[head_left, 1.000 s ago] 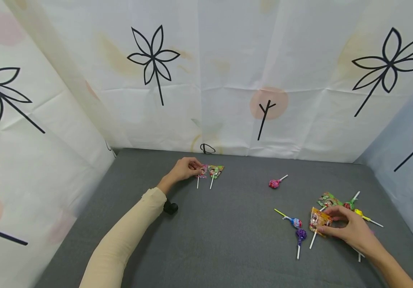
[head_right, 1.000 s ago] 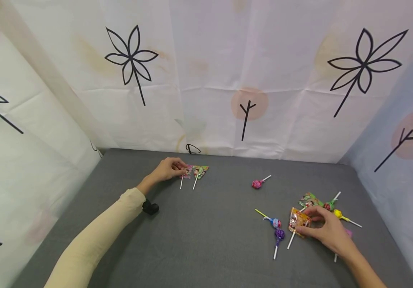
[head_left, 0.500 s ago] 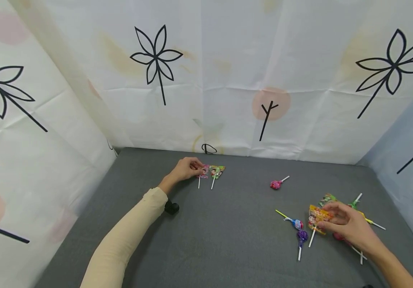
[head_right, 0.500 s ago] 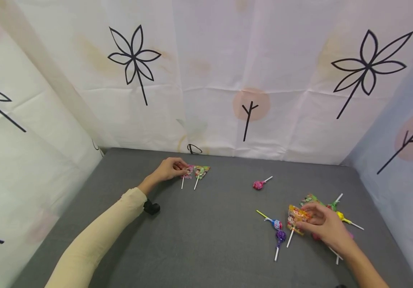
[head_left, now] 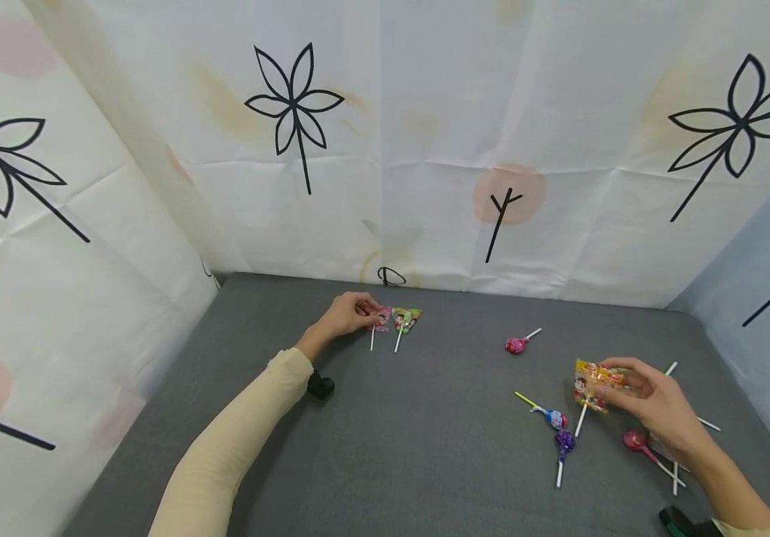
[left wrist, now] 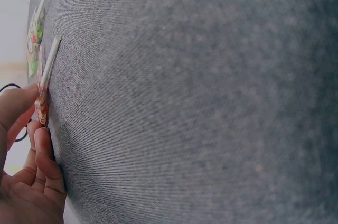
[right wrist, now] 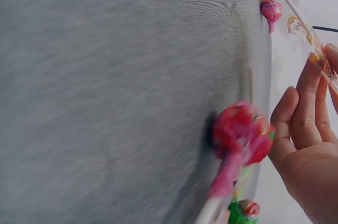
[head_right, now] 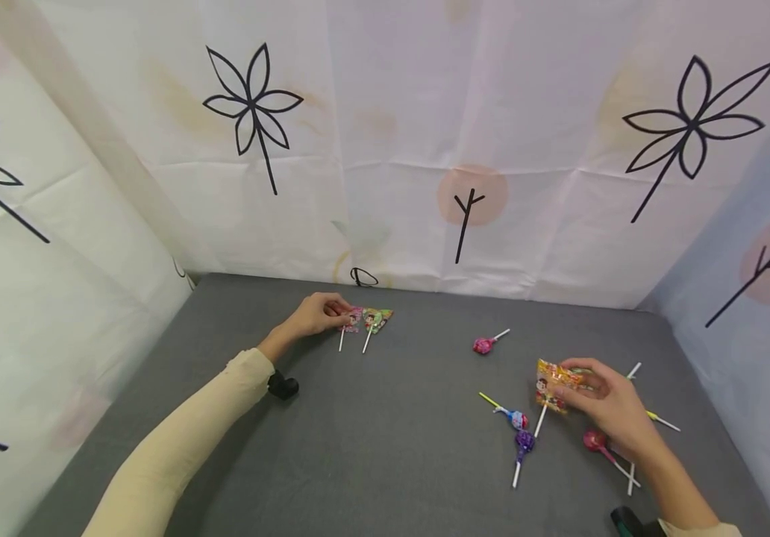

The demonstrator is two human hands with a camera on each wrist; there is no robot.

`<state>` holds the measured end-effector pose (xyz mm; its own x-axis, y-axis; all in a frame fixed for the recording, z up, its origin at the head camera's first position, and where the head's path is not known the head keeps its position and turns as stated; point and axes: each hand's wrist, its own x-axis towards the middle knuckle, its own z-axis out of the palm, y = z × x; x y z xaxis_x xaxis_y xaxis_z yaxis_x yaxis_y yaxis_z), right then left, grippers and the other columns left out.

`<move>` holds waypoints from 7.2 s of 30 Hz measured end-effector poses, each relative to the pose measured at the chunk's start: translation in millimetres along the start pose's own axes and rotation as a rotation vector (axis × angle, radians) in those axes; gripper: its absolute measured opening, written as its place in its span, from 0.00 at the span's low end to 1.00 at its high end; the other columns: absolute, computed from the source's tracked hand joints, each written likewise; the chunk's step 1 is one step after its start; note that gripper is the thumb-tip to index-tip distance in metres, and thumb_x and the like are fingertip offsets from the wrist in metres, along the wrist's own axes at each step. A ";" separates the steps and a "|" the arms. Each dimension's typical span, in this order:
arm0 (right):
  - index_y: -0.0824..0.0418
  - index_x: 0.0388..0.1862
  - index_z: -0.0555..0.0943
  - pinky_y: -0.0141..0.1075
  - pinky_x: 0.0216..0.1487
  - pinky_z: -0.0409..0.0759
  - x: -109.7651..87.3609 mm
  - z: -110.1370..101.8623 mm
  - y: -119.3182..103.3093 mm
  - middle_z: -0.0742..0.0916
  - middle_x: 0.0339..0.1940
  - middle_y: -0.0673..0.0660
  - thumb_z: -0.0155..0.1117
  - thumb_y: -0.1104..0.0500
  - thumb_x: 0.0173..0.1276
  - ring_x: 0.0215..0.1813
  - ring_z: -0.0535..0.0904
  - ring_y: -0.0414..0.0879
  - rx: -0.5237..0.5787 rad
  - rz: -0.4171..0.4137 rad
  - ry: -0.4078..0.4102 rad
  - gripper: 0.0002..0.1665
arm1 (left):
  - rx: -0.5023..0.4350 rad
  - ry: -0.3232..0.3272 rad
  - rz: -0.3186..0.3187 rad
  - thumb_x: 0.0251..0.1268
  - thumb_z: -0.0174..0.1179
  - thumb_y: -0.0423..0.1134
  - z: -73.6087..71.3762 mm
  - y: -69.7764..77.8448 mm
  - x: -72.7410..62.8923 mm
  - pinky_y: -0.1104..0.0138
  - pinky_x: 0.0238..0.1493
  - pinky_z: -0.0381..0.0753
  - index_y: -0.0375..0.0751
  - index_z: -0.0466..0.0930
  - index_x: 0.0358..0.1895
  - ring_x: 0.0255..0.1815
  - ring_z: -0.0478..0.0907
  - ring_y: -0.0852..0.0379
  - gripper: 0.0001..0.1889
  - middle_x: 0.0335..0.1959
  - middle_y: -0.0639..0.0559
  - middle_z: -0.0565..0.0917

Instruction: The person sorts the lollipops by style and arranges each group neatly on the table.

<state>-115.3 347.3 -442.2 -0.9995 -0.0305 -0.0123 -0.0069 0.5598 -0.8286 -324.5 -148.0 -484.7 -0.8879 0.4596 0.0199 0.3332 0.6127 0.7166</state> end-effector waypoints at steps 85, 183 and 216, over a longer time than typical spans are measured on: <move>0.72 0.66 0.74 0.40 0.43 0.84 112.2 132.8 -95.7 0.85 0.48 0.67 0.68 0.67 0.72 0.45 0.84 0.47 0.545 -0.120 -0.153 0.26 | 0.009 0.022 -0.044 0.69 0.68 0.36 3.5 1.9 -2.5 0.60 0.43 0.78 0.39 0.87 0.49 0.38 0.80 0.55 0.09 0.37 0.52 0.84; 0.75 0.53 0.81 0.45 0.43 0.83 163.9 169.5 -84.9 0.84 0.48 0.69 0.75 0.63 0.66 0.48 0.82 0.59 0.106 -0.098 -0.175 0.22 | 0.018 0.030 -0.010 0.67 0.69 0.35 3.7 0.8 -3.7 0.59 0.44 0.78 0.39 0.87 0.48 0.38 0.80 0.54 0.09 0.37 0.50 0.84; 0.73 0.58 0.79 0.55 0.53 0.79 133.3 113.0 -98.7 0.85 0.46 0.61 0.64 0.60 0.77 0.51 0.80 0.66 0.395 -0.084 -0.167 0.19 | 0.016 0.030 0.003 0.68 0.69 0.37 2.3 -4.8 -0.2 0.60 0.42 0.79 0.39 0.87 0.48 0.37 0.80 0.56 0.09 0.36 0.52 0.83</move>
<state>-244.1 194.4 -425.3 -0.9769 -0.2137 0.0009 -0.0427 0.1912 -0.9806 -325.2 -149.5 -489.7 -0.8960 0.4421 0.0427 0.3405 0.6219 0.7052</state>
